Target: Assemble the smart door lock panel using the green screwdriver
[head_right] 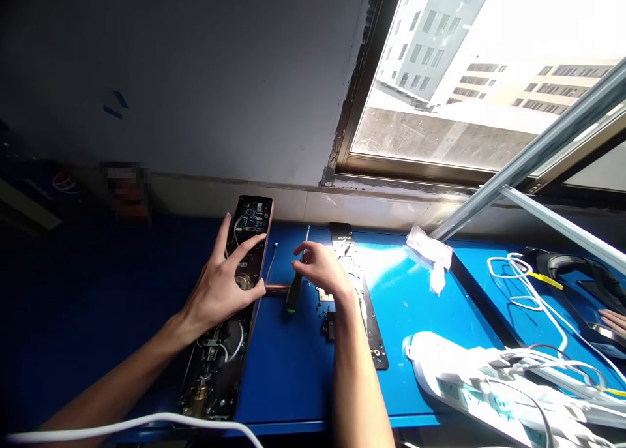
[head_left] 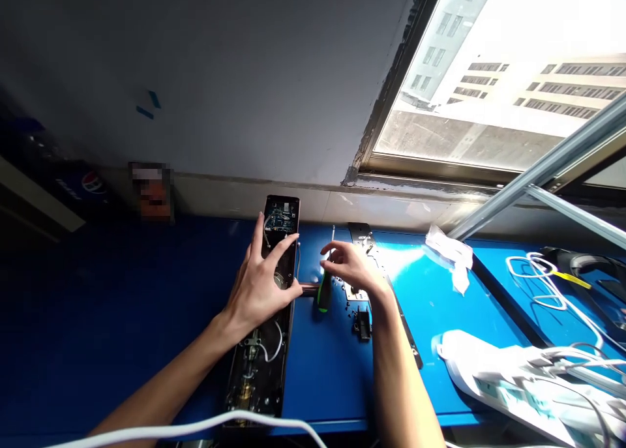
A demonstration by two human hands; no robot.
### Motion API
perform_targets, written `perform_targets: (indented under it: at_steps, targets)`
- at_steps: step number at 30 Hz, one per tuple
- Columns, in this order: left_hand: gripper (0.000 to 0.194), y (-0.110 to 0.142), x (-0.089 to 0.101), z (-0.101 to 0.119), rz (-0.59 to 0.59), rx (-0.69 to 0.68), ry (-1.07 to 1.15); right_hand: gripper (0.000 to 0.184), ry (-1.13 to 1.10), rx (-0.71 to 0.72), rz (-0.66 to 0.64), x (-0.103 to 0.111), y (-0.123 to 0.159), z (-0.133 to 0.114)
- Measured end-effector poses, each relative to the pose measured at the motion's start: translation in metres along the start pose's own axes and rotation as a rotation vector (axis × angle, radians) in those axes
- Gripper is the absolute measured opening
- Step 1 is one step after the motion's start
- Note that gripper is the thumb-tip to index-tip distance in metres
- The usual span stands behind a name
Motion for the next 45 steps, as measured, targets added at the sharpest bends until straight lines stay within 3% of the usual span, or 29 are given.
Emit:
perform_targets:
  at_steps: [3, 6, 14, 21, 29, 34, 45]
  targets:
    - [0.081, -0.003, 0.004, -0.001, 0.027, 0.025, -0.017, 0.028, -0.032, -0.004, 0.086, 0.011, 0.009, 0.005]
    - [0.081, -0.008, 0.002, -0.002, 0.034, 0.017, -0.030, 0.030, -0.055, 0.025, 0.081, 0.015, 0.013, 0.008]
    - [0.080, -0.031, -0.013, -0.013, 0.073, -0.053, -0.078, 0.024, -0.053, 0.114, 0.003, -0.003, 0.012, 0.002]
    - [0.076, -0.043, -0.018, -0.015, 0.065, -0.088, -0.086, 0.020, -0.070, 0.059, 0.140, 0.003, 0.010, 0.013]
    - [0.065, -0.030, -0.015, -0.019, 0.126, -0.232, -0.097, 0.018, 0.053, 0.100, 0.113, -0.019, 0.003, -0.001]
    - [0.054, -0.011, -0.014, -0.018, 0.120, -0.300, -0.044, 0.028, 0.158, 0.093, 0.110, -0.031, 0.001, -0.002]
    - [0.019, -0.002, -0.009, -0.012, 0.086, -0.459, 0.091, 0.035, 0.260, 0.083, 0.196, -0.035, 0.001, -0.001]
Point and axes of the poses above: each hand's wrist, its own y-axis away from the middle knuckle, its own x-axis out of the back of the hand, z = x × y, the point moved 4 cm from there along -y, towards the middle knuckle, and after that the axes turned 8 degrees about y, right-handed, at the moved point
